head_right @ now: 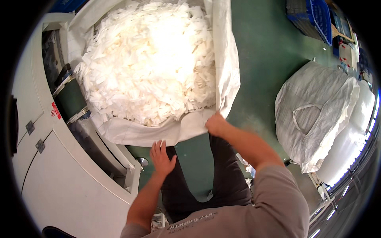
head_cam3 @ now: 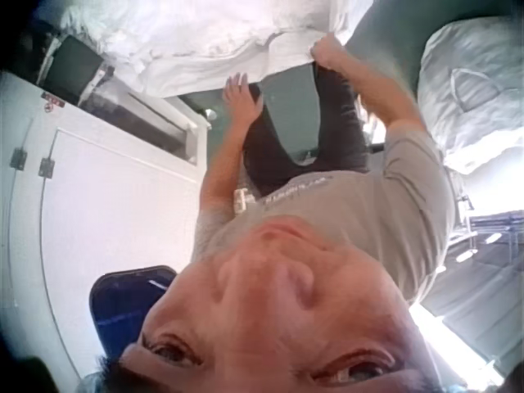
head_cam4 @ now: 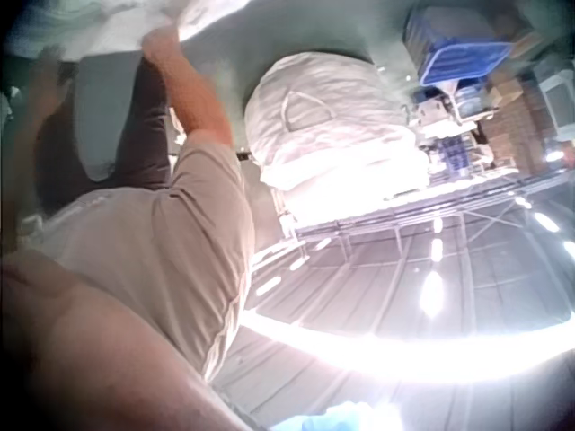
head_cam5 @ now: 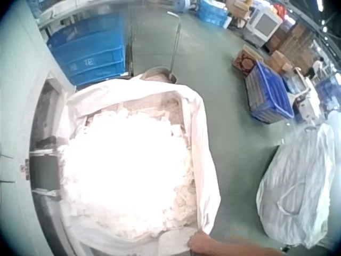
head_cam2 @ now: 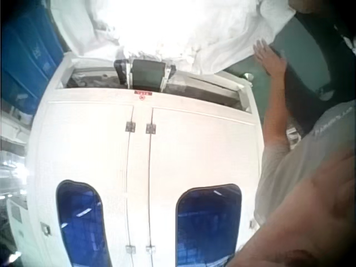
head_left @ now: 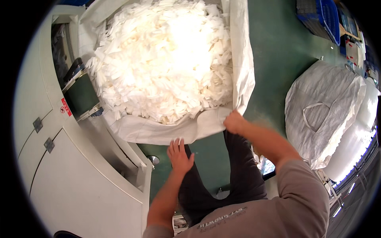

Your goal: The person organizes scraps in a large white bag, sweeps the floor using a broom and dustpan, and repositions a portable air conditioner.

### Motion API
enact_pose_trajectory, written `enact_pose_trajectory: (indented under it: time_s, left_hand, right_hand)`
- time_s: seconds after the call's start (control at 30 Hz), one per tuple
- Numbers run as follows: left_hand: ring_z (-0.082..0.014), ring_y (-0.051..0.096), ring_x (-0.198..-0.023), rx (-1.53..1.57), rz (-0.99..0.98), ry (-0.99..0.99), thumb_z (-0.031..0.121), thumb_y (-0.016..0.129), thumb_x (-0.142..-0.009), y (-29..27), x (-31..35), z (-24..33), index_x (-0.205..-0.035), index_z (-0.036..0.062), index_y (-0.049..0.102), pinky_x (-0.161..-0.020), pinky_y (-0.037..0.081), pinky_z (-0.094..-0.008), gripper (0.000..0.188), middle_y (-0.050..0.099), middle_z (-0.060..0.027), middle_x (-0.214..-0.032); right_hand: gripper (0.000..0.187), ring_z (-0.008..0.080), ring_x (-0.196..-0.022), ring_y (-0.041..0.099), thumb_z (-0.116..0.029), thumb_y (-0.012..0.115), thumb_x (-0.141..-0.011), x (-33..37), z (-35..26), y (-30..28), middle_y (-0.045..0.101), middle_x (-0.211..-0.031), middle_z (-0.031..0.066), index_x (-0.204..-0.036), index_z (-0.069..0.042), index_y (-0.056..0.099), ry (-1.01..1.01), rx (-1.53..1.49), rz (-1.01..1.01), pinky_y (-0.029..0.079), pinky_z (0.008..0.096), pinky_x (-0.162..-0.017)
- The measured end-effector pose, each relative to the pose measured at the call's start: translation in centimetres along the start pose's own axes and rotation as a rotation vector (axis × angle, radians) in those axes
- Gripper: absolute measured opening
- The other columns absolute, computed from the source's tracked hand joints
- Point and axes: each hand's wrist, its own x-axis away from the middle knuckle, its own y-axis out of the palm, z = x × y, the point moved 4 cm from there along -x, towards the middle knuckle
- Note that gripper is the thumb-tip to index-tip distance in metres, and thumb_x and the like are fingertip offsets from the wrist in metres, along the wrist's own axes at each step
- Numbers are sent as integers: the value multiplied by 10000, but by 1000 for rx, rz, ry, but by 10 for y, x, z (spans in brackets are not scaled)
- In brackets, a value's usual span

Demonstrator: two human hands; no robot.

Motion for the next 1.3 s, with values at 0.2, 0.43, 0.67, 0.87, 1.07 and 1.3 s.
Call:
enact_pose_trajectory:
  time_s: [0.2, 0.43, 0.67, 0.87, 1.07, 1.3]
  left_hand:
    - [-411, 452, -1330, 65, -586, 255, 511, 669, -850, 30, -60, 16, -1450, 36, 428, -1105, 342, -512, 802, 502, -222, -1423]
    - [-410, 636, -1017, -44, -847, 23, 267, 477, -980, 77, 27, -24, -1172, 33, 622, -906, 493, -515, 335, 675, -215, -1082]
    - [-348, 654, -971, 5, -553, 200, 217, 565, -900, 46, 20, -3, -1149, 90, 633, -969, 460, -488, 288, 694, -163, -1010]
    - [-298, 542, -1226, 51, -202, 130, 256, 649, -872, -8, 10, -74, -1246, 111, 588, -1112, 302, -566, 405, 630, -129, -1219]
    - [-316, 429, -1369, -33, 24, 66, 259, 692, -859, -47, -62, -214, -1331, 78, 551, -1149, 256, -556, 525, 532, -149, -1392]
    - [-395, 180, -1480, -251, -116, -94, 354, 616, -898, -83, -188, -265, -1335, 104, 589, -1133, 143, -700, 505, 453, -150, -1480]
  right_hand:
    - [199, 323, -909, 697, -238, 623, -821, 92, -48, -24, 729, -912, 107, -884, -102, 754, -150, -199, -155, 458, 561, -900]
    - [639, 433, -1187, 558, -557, 634, -872, 1, 14, -50, 593, -1245, 268, -1214, -17, 629, 30, -535, 117, 449, 495, -1019]
    - [981, 448, -1412, 335, -408, 717, -840, -35, 87, -36, 350, -1515, 291, -1542, 9, 173, 666, -891, 469, 335, 460, -1151]
    - [793, 410, -1316, 462, -217, 717, -822, -101, -105, -214, 437, -1478, 227, -1517, -117, 348, -180, -694, 550, 386, 452, -1110]
    - [973, 422, -1369, 424, -473, 640, -895, -258, -251, -257, 378, -1518, 285, -1598, -120, 67, -404, -911, 332, 356, 408, -1135]
    - [780, 342, -1343, 461, -626, 469, -945, -375, -206, -232, 436, -1508, 190, -1528, -122, 348, -88, -1051, 137, 300, 406, -1160]
